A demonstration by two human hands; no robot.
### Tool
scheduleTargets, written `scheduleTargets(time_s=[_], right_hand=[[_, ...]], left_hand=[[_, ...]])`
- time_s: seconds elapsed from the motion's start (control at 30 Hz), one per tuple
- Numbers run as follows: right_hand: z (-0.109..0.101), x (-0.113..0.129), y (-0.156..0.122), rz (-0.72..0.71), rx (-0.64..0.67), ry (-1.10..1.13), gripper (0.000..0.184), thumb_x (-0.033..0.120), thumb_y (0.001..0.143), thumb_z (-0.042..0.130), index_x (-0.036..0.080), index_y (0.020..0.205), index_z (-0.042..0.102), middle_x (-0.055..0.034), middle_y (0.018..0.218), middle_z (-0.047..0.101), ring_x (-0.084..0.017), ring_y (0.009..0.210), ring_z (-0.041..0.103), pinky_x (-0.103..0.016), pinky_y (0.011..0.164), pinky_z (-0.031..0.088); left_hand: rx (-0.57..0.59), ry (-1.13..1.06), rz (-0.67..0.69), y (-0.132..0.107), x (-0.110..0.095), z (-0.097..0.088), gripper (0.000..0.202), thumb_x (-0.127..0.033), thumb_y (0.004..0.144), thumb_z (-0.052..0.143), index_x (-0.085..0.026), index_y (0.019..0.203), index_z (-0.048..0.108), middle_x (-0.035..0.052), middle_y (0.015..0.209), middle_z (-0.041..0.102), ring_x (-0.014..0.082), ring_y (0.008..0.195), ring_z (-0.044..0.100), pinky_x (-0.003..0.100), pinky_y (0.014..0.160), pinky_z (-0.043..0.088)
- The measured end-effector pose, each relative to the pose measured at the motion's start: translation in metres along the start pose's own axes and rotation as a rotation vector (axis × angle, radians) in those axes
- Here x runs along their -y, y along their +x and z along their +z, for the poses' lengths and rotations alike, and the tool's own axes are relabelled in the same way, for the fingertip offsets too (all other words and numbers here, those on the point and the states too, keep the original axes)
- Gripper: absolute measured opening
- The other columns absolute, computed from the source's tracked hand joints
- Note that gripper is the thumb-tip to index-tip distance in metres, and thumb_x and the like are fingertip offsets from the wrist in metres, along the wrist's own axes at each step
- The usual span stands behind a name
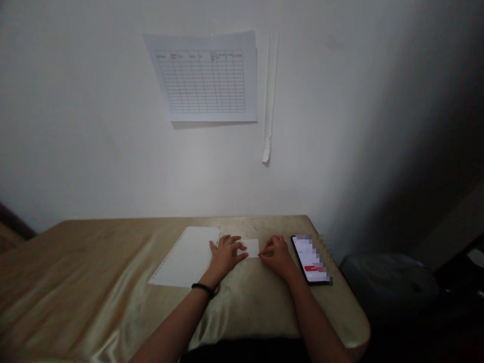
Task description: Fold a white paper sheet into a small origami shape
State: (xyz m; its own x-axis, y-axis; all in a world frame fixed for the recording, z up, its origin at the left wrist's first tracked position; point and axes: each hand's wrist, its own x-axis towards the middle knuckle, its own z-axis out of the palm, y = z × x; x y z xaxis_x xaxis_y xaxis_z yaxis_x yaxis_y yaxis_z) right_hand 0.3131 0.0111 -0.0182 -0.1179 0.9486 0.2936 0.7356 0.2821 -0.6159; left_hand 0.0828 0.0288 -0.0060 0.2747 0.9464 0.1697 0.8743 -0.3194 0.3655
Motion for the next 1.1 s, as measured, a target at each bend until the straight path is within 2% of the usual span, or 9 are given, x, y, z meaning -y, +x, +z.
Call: scheduleTargets(time_s=[0.5, 0.9, 1.1], right_hand=[[0.008, -0.001, 0.016, 0.043, -0.057, -0.239, 0.013, 0.037, 0.085, 0.07, 0.03, 0.089, 0.081, -0.0093, 0.101, 0.062, -0.027, 0.103, 0.051, -0.039, 0.092, 0.039], [0.016, 0.009, 0.02, 0.104, -0.109, -0.357, 0.02, 0.039, 0.092, 0.063, 0.036, 0.105, 0.078, -0.0107, 0.103, 0.057, -0.029, 0.105, 0.047, -0.042, 0.089, 0.038], [0.019, -0.001, 0.018, 0.061, -0.173, -0.275, 0.021, 0.037, 0.091, 0.063, 0.036, 0.108, 0.077, -0.0092, 0.103, 0.058, -0.028, 0.104, 0.049, -0.041, 0.092, 0.04]], left_hand=[[0.002, 0.004, 0.002, 0.001, 0.0, 0.001, 0.023, -0.05, 0.084, 0.07, -0.038, 0.103, 0.073, -0.0011, 0.142, 0.057, 0.038, 0.141, 0.032, 0.085, 0.105, 0.006], [-0.011, 0.003, 0.009, 0.0, 0.0, 0.002, 0.022, -0.05, 0.085, 0.07, -0.038, 0.103, 0.073, -0.0016, 0.142, 0.058, 0.0376, 0.14, 0.034, 0.085, 0.105, 0.006], [-0.027, -0.016, -0.003, 0.002, 0.002, 0.005, 0.02, -0.05, 0.085, 0.07, -0.037, 0.1, 0.073, -0.0018, 0.14, 0.059, 0.0373, 0.14, 0.035, 0.086, 0.104, 0.005]])
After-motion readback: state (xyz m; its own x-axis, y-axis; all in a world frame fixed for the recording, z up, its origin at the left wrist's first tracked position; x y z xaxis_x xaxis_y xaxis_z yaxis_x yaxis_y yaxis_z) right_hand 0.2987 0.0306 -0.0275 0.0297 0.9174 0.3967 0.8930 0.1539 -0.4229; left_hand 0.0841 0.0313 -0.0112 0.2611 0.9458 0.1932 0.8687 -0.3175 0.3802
